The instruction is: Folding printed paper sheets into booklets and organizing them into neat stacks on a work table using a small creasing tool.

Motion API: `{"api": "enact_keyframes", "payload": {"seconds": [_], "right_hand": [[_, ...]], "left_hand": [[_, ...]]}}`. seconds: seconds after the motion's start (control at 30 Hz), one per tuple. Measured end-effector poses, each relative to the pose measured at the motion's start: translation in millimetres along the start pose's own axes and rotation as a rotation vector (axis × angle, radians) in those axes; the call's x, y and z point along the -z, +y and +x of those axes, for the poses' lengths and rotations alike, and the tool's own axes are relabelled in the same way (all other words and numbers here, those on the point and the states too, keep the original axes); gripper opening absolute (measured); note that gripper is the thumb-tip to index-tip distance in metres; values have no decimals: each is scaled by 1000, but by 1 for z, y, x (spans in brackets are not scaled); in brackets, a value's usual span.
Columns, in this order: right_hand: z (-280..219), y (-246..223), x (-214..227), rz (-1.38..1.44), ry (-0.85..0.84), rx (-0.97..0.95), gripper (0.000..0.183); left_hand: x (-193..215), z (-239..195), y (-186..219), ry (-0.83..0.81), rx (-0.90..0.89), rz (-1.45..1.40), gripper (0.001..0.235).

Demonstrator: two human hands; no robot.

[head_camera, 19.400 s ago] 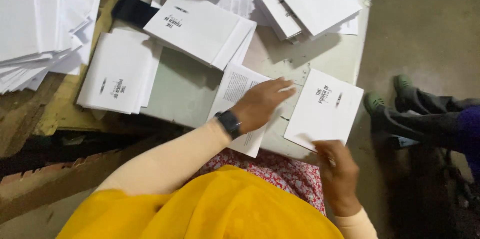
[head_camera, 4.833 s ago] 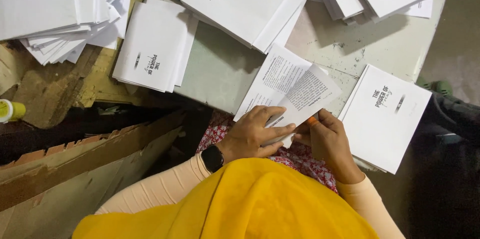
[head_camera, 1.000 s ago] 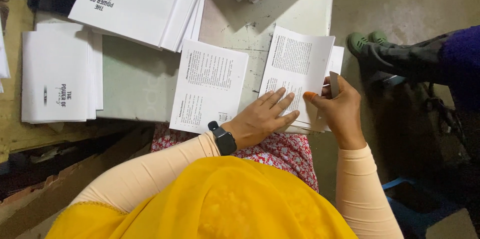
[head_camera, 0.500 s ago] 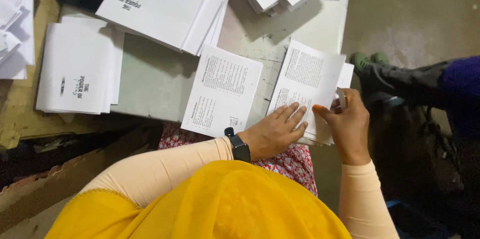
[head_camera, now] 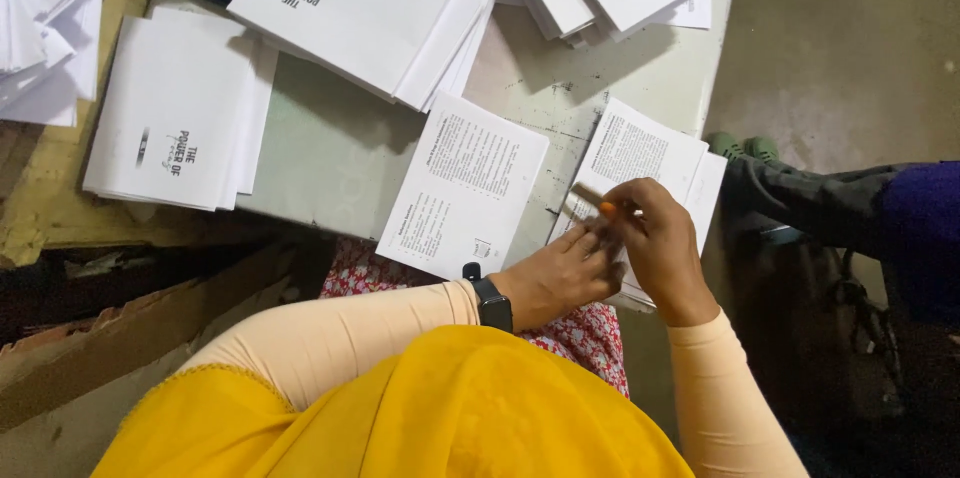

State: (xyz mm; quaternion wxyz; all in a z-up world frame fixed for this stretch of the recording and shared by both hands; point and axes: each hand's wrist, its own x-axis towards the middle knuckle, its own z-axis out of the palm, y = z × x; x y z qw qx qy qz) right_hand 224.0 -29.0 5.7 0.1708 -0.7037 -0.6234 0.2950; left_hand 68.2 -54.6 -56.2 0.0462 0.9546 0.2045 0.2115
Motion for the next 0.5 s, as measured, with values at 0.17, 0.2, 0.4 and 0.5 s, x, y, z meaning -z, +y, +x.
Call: {"api": "enact_keyframes", "payload": {"seconds": [0.17,0.2,0.4,0.5], "right_hand": [[8,-8,-5,-152,0,60,13],[11,-7,-5,-153,-5,59,13],[35,6,-8,-273,100,201,8],[48,8,-10,-307,143,251,8]], "left_hand": [[-17,2,0,9,18,-77,27],[-15,3,0,7,21,-80,27],[-1,2,-1,-9,45,-70,35],[-3,-1,1,-15,52,-67,37]]}}
